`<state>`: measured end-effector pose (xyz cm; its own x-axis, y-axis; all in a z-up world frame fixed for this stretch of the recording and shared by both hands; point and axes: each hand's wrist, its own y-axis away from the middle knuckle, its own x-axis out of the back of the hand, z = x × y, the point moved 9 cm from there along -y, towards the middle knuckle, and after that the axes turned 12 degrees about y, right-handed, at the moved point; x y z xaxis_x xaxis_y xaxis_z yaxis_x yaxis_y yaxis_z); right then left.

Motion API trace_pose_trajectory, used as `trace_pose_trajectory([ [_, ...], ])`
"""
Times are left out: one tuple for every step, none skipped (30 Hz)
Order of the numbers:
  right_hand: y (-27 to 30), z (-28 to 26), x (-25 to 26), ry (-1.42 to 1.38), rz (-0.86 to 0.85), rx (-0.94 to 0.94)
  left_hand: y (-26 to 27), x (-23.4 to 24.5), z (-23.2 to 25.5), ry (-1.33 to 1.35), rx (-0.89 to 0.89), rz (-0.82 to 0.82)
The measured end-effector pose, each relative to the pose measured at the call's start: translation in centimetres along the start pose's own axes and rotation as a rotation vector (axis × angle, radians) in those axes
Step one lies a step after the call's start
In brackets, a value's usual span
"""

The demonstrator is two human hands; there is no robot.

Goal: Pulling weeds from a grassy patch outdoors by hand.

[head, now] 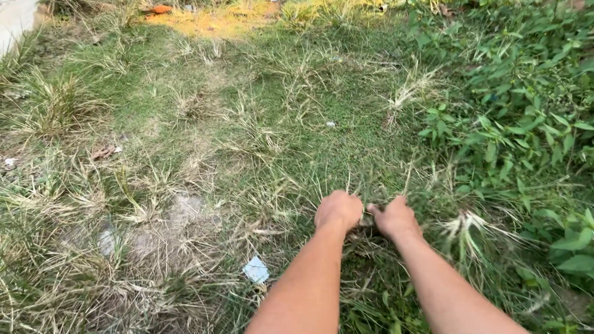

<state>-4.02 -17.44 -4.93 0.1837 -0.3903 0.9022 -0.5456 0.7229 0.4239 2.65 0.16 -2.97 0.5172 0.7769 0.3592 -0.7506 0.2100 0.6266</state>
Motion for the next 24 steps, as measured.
trace_pose_trajectory([
  [-0.1,0.0,0.3,-0.001,-0.004,0.000,-0.3,-0.3,0.1,-0.003,0.003,0.001],
  [-0.3,-0.5,0.3,-0.017,-0.054,0.057,-0.6,-0.7,0.5,-0.071,-0.020,0.001],
  [-0.5,-1.2,0.5,-0.037,-0.098,0.117,-0.9,-0.9,1.2,-0.140,-0.049,0.005],
  [-1.6,-1.1,-0.3,-0.042,-0.097,0.119,0.0,-0.8,2.0,-0.143,-0.052,0.009],
  [-2.5,-2.0,-1.0,-0.011,-0.086,0.236,1.0,-0.7,3.3,-0.186,-0.111,0.032],
  [-3.3,-2.8,-1.8,0.019,-0.075,0.353,2.1,-0.6,4.6,-0.229,-0.171,0.056],
  [-3.4,-2.7,-1.5,0.016,-0.072,0.352,1.4,-1.0,4.8,-0.232,-0.175,0.056],
  [-3.3,-3.0,-1.9,-0.083,-0.166,0.386,0.6,-1.3,4.9,-0.156,-0.170,0.067],
  [-3.0,-3.8,-2.5,-0.184,-0.262,0.425,-0.2,-1.3,4.9,-0.081,-0.162,0.082],
  [-3.1,-4.0,-0.6,-0.189,-0.263,0.430,0.3,-0.8,5.5,-0.085,-0.162,0.087],
  [-3.3,-4.2,2.6,-0.274,-0.135,0.454,0.8,-1.0,5.8,0.095,-0.123,0.026],
  [-3.4,-4.2,5.7,-0.359,-0.007,0.477,1.3,-1.2,6.2,0.275,-0.085,-0.035],
  [-1.8,-4.0,9.6,-0.360,-0.007,0.481,-1.7,-2.1,6.1,0.276,-0.086,-0.031],
  [-0.5,-3.0,14.4,-0.525,0.072,0.428,-4.5,-2.3,7.3,0.240,-0.236,0.039],
  [0.9,-1.8,19.1,-0.689,0.149,0.371,-7.1,-2.5,8.4,0.203,-0.383,0.110],
  [1.3,-1.7,20.4,-0.690,0.147,0.376,-5.2,-2.2,10.1,0.204,-0.383,0.115],
  [1.4,-0.4,21.7,-0.609,0.196,0.234,-3.5,-1.6,11.0,0.220,-0.300,0.155],
  [1.7,1.0,23.1,-0.527,0.246,0.093,-1.7,-1.0,11.9,0.237,-0.218,0.195],
  [0.0,1.3,21.9,-0.530,0.246,0.100,-1.1,-1.3,12.8,0.238,-0.220,0.202],
  [-1.8,2.3,20.7,-0.583,0.263,0.033,-0.5,-1.4,12.9,0.224,-0.123,0.235],
  [-3.4,3.1,19.2,-0.636,0.274,-0.031,0.1,-1.3,12.7,0.210,-0.023,0.273],
  [-4.2,2.6,17.9,-0.639,0.269,-0.021,-3.2,-2.3,12.8,0.212,-0.022,0.284],
  [-4.6,3.0,15.9,-0.709,0.267,-0.074,-6.3,-3.2,12.8,0.194,-0.076,0.315],
  [-4.9,3.3,13.8,-0.778,0.264,-0.129,-9.2,-4.0,12.6,0.174,-0.130,0.345],
])
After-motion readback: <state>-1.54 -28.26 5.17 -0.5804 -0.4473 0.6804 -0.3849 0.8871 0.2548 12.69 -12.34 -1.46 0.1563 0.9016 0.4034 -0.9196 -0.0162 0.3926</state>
